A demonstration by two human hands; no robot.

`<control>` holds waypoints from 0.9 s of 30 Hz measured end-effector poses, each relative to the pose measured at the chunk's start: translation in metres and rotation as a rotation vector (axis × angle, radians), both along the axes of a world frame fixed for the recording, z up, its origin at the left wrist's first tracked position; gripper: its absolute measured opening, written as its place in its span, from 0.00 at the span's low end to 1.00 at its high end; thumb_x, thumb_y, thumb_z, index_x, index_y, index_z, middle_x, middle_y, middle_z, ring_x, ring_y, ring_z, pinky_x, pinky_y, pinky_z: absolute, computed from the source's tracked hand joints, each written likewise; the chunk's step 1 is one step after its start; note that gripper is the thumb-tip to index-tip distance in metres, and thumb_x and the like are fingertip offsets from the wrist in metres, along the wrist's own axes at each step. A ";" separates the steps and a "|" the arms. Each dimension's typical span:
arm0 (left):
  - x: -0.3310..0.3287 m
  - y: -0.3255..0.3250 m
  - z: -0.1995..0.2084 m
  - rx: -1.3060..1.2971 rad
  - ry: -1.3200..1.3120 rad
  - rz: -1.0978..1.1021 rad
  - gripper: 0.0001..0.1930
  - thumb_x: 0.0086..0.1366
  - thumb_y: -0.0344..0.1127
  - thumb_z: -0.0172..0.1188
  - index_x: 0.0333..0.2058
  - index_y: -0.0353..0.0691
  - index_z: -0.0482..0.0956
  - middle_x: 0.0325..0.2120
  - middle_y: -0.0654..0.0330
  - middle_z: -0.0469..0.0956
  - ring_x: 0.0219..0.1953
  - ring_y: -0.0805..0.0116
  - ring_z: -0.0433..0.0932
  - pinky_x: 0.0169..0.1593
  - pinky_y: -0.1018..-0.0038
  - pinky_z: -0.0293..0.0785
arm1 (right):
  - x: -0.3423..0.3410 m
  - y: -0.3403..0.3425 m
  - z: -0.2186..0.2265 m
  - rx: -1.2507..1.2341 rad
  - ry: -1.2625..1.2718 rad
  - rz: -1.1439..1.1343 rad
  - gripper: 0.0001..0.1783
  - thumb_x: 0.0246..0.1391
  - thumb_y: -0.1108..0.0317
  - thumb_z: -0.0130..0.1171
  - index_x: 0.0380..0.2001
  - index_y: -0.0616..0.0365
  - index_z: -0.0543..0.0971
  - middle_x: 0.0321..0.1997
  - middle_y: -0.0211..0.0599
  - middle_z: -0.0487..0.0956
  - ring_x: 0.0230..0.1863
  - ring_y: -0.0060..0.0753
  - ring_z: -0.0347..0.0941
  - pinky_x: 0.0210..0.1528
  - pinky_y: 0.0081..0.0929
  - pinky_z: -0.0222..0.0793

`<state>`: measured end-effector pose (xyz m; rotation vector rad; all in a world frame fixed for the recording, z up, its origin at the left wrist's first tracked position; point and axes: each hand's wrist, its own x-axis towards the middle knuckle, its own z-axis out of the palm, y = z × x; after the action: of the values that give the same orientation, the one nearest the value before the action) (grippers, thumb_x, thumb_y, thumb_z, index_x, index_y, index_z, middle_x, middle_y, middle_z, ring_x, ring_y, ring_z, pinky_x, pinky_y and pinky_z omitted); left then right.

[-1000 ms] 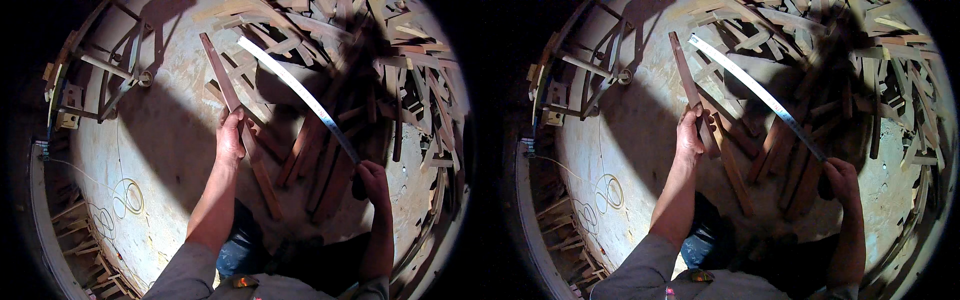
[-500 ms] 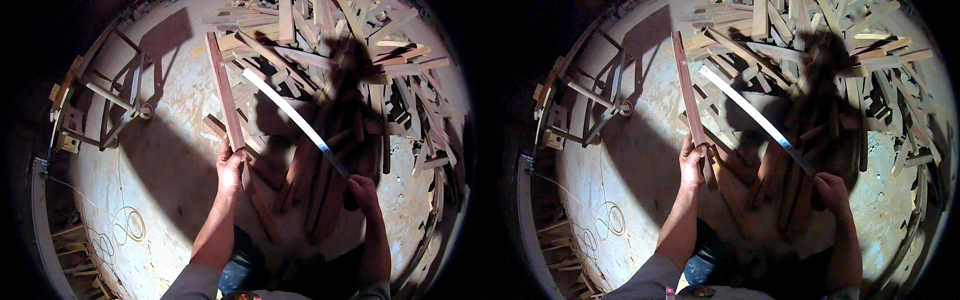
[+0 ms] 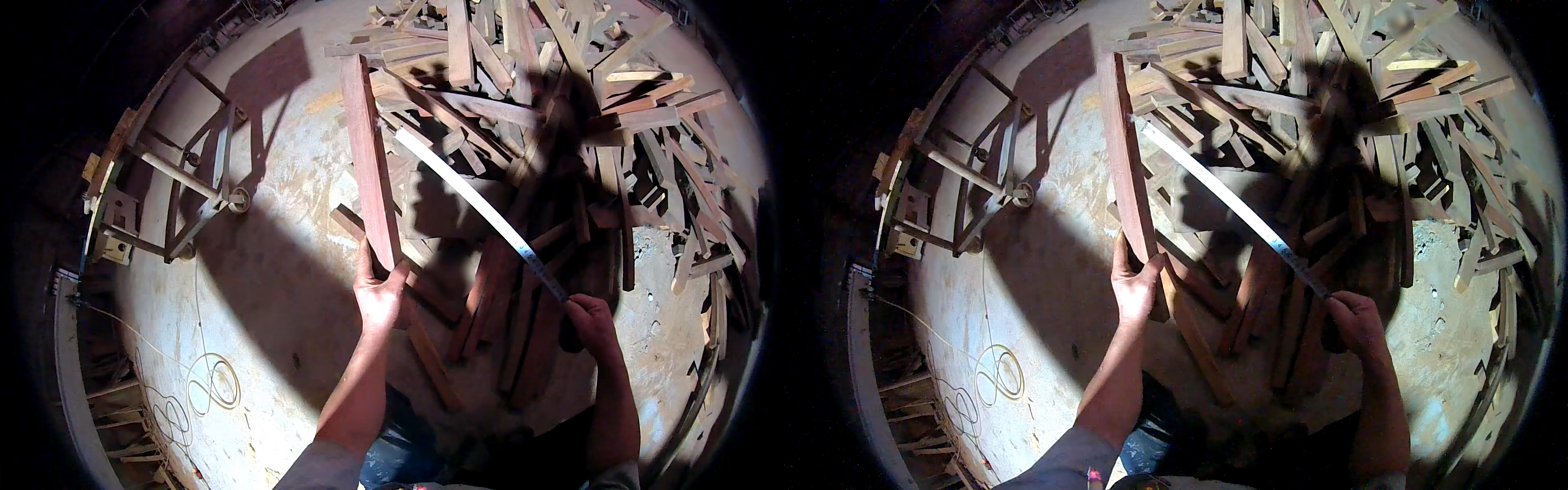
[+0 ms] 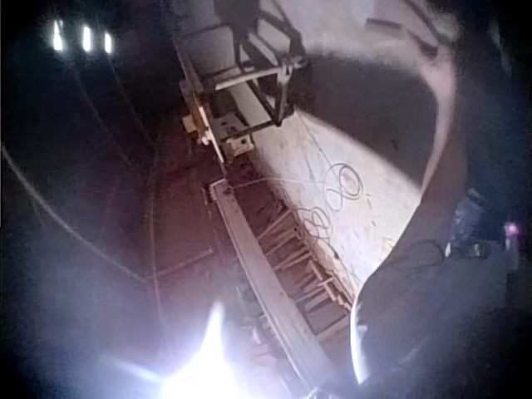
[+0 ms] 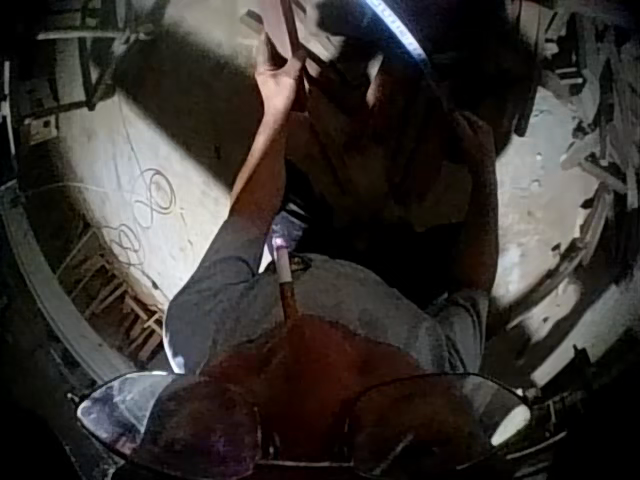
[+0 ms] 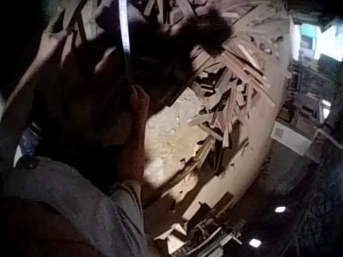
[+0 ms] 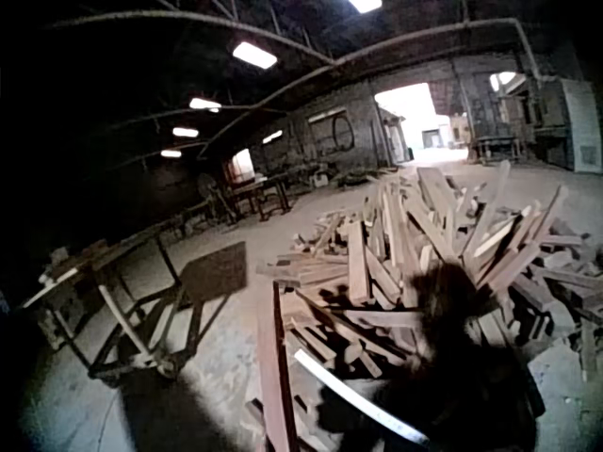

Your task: The person uses a measuring tape to check the length of several wooden boards selected from a pile in a workshop.

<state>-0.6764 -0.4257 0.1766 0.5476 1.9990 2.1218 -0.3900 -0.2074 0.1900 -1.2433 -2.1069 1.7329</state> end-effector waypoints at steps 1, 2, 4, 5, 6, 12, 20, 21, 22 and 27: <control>0.000 0.001 -0.001 -0.008 0.001 0.006 0.34 0.55 0.19 0.58 0.62 0.36 0.61 0.46 0.60 0.75 0.46 0.72 0.74 0.51 0.73 0.73 | 0.003 0.003 -0.005 -0.013 0.020 0.005 0.11 0.55 0.67 0.56 0.32 0.65 0.81 0.25 0.27 0.77 0.29 0.16 0.70 0.32 0.21 0.67; 0.001 0.002 -0.002 -0.017 0.001 0.013 0.34 0.55 0.20 0.59 0.62 0.36 0.61 0.46 0.60 0.75 0.46 0.72 0.74 0.51 0.74 0.72 | 0.006 0.004 -0.008 -0.028 0.041 0.010 0.11 0.55 0.67 0.56 0.32 0.65 0.81 0.25 0.27 0.77 0.29 0.17 0.70 0.32 0.22 0.67; 0.001 0.003 -0.004 -0.034 0.002 0.027 0.34 0.55 0.21 0.60 0.62 0.37 0.61 0.45 0.60 0.76 0.45 0.73 0.74 0.50 0.74 0.72 | 0.006 0.003 -0.008 -0.003 0.039 -0.013 0.11 0.55 0.67 0.56 0.32 0.64 0.81 0.25 0.28 0.77 0.28 0.17 0.70 0.31 0.22 0.67; 0.003 0.003 0.003 -0.083 -0.031 0.047 0.34 0.56 0.22 0.60 0.62 0.37 0.61 0.45 0.60 0.76 0.46 0.73 0.74 0.51 0.74 0.71 | 0.005 0.002 -0.008 0.008 0.039 -0.021 0.11 0.55 0.67 0.55 0.31 0.64 0.81 0.24 0.28 0.77 0.28 0.17 0.70 0.31 0.22 0.67; 0.003 0.003 0.006 -0.111 -0.011 0.064 0.34 0.56 0.22 0.60 0.62 0.37 0.61 0.45 0.60 0.76 0.46 0.72 0.74 0.51 0.74 0.71 | 0.003 0.001 -0.004 0.029 0.028 -0.011 0.10 0.55 0.67 0.55 0.28 0.64 0.79 0.23 0.27 0.76 0.27 0.16 0.69 0.30 0.21 0.66; -0.006 -0.002 0.001 -0.217 0.114 0.126 0.33 0.57 0.25 0.61 0.61 0.31 0.60 0.49 0.55 0.74 0.50 0.69 0.72 0.56 0.72 0.67 | 0.008 0.002 -0.013 0.154 0.030 0.004 0.14 0.57 0.66 0.51 0.21 0.61 0.75 0.21 0.29 0.74 0.24 0.19 0.69 0.30 0.21 0.66; -0.074 -0.064 -0.022 -0.139 -0.480 0.287 0.15 0.54 0.32 0.61 0.39 0.33 0.72 0.27 0.60 0.75 0.25 0.70 0.72 0.30 0.74 0.70 | 0.014 0.005 -0.014 -0.065 0.064 -0.055 0.10 0.58 0.66 0.53 0.30 0.62 0.80 0.24 0.24 0.75 0.28 0.15 0.68 0.31 0.19 0.64; -0.080 -0.070 -0.031 -0.147 -0.527 0.336 0.11 0.54 0.30 0.60 0.36 0.35 0.73 0.24 0.61 0.73 0.22 0.71 0.70 0.27 0.74 0.68 | 0.013 0.004 -0.011 -0.024 0.064 -0.037 0.10 0.58 0.66 0.53 0.30 0.62 0.80 0.24 0.24 0.75 0.28 0.15 0.68 0.31 0.19 0.64; -0.084 -0.078 -0.044 -0.156 -0.574 0.384 0.08 0.54 0.29 0.59 0.33 0.37 0.73 0.21 0.62 0.72 0.19 0.71 0.69 0.24 0.74 0.67 | 0.013 0.004 -0.009 0.016 0.063 -0.018 0.10 0.58 0.66 0.53 0.30 0.61 0.80 0.24 0.24 0.75 0.28 0.14 0.68 0.31 0.18 0.64; -0.078 -0.163 -0.162 -0.577 -0.543 0.374 0.14 0.51 0.36 0.61 0.33 0.32 0.76 0.22 0.61 0.75 0.23 0.69 0.73 0.29 0.71 0.71 | 0.017 0.006 -0.006 -0.078 -0.002 -0.075 0.11 0.59 0.65 0.54 0.31 0.61 0.79 0.25 0.26 0.77 0.27 0.16 0.71 0.31 0.19 0.67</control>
<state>-0.7544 -0.5888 0.0150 -0.4720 2.3111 1.4768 -0.3726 -0.2014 0.1843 -1.3276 -1.9844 1.7975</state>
